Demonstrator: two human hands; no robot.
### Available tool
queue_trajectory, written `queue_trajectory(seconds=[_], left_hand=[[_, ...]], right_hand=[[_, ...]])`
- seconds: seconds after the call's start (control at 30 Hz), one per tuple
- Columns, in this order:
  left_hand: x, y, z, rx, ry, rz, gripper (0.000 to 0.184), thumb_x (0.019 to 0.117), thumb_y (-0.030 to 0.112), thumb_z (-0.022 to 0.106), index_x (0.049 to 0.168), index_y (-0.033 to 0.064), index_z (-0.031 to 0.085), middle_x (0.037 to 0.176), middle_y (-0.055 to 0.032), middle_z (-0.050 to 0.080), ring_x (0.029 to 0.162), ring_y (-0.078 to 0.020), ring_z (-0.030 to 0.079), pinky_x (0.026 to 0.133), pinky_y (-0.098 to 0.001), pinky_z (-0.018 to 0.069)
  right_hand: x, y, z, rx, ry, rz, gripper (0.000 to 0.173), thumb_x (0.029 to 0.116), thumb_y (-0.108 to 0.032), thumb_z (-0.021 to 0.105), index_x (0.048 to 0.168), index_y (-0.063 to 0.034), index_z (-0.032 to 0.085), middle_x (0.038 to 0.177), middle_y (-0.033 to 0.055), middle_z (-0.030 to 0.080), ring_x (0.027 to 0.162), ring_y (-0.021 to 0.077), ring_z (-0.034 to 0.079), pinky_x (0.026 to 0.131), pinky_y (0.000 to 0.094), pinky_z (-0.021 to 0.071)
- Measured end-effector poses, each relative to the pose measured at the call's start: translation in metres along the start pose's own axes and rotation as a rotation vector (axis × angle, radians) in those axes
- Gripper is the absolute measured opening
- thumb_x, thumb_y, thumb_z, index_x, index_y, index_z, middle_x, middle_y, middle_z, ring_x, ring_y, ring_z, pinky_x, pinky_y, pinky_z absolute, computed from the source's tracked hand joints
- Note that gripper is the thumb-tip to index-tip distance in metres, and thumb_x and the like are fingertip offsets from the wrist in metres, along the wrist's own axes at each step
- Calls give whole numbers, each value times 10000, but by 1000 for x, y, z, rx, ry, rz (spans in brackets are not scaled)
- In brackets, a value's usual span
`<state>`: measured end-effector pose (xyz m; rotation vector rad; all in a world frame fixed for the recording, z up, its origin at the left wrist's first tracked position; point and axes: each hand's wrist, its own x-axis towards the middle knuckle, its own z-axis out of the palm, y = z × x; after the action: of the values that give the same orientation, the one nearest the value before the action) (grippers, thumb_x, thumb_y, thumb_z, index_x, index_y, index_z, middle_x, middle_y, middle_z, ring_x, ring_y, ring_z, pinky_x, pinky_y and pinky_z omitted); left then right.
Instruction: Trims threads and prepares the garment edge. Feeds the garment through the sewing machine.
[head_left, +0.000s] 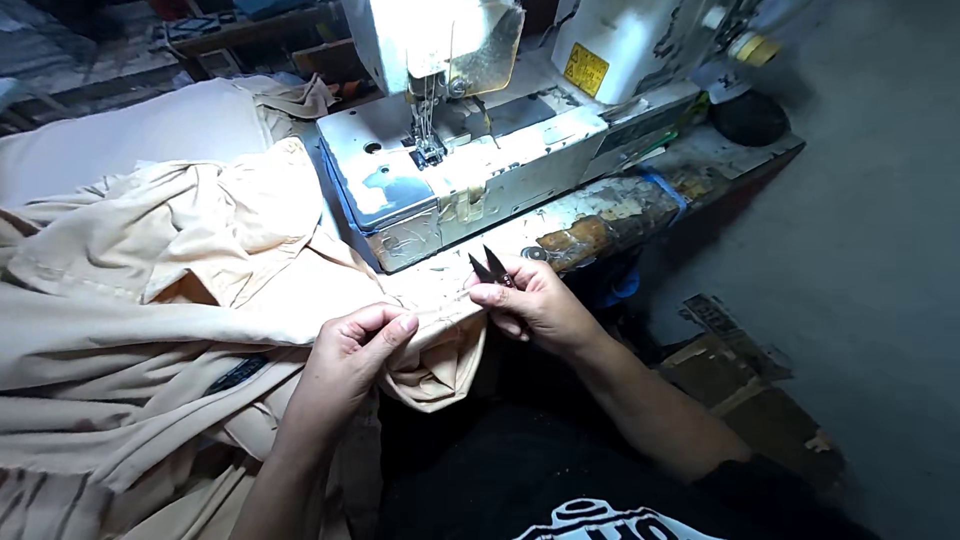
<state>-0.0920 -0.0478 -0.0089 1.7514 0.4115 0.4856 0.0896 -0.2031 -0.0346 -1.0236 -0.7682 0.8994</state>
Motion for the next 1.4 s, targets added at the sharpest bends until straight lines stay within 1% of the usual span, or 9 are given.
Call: queue_trajectory(seconds=[0.23, 0.33, 0.37, 0.5, 0.63, 1.1, 1.27, 1.33, 1.4], left_hand=[[2, -6, 0, -58, -40, -35, 152, 950, 112, 625, 874, 135, 754, 751, 57, 696, 683, 0, 641, 661, -160, 540], [3, -7, -1, -65, -95, -49, 147, 968, 158, 626, 949, 131, 769, 822, 56, 721, 748, -12, 670, 719, -177, 564], [3, -7, -1, -63, -105, -52, 150, 972, 172, 626, 959, 132, 770, 829, 53, 724, 757, -14, 674, 722, -179, 566], [3, -8, -3, -63, -105, -62, 190, 989, 149, 589, 926, 126, 767, 805, 31, 718, 733, -28, 669, 705, -191, 565], [2, -5, 0, -68, -109, -53, 191, 983, 141, 589, 907, 132, 764, 797, 42, 710, 725, -14, 660, 692, -176, 556], [0, -6, 4, -85, -134, -45, 190, 988, 157, 595, 896, 139, 761, 746, 55, 677, 681, -6, 627, 653, -161, 530], [0, -6, 2, -114, -131, -55, 228, 996, 123, 568, 881, 138, 763, 752, 62, 697, 687, 12, 639, 662, -149, 539], [1, -7, 1, -130, -130, -68, 232, 995, 123, 565, 870, 149, 759, 738, 72, 692, 678, 20, 638, 660, -148, 540], [2, -7, 2, -155, -131, -91, 236, 1000, 134, 560, 875, 151, 759, 735, 75, 689, 676, 19, 638, 662, -153, 542]], right_hand=[[-3, 6, 2, -224, 56, -160, 128, 982, -102, 651, 1083, -45, 703, 669, -23, 594, 477, -18, 469, 440, 124, 398], [-7, 5, -4, -664, 72, -411, 445, 1055, -405, 537, 1330, -84, 676, 1155, 21, 671, 967, 26, 594, 836, 208, 498], [-7, 5, -6, -761, 69, -509, 469, 1067, -423, 504, 1334, -82, 685, 1165, 66, 657, 1014, 75, 599, 859, 245, 513], [-11, 5, -15, -977, 20, -699, 302, 984, -322, 655, 1192, -139, 775, 914, 47, 600, 755, 51, 558, 619, 199, 456], [-9, 5, -16, -1059, -45, -757, 242, 927, -248, 702, 1058, -60, 778, 800, 27, 605, 684, 63, 536, 586, 204, 424], [-4, 14, 0, -1023, -50, -757, 165, 905, -220, 731, 984, -91, 798, 901, 100, 611, 699, 81, 568, 555, 210, 444], [-13, 7, 3, -594, 5, -771, 81, 919, -77, 717, 980, -27, 732, 1000, 46, 651, 858, 9, 620, 766, 154, 554], [-15, -2, -8, -603, 124, -730, 87, 919, -123, 716, 996, -87, 736, 1045, -15, 689, 935, -24, 632, 852, 153, 540], [-3, -3, -32, -782, 232, -722, 125, 905, -144, 728, 989, -61, 769, 1057, 47, 688, 894, 8, 605, 838, 171, 500]])
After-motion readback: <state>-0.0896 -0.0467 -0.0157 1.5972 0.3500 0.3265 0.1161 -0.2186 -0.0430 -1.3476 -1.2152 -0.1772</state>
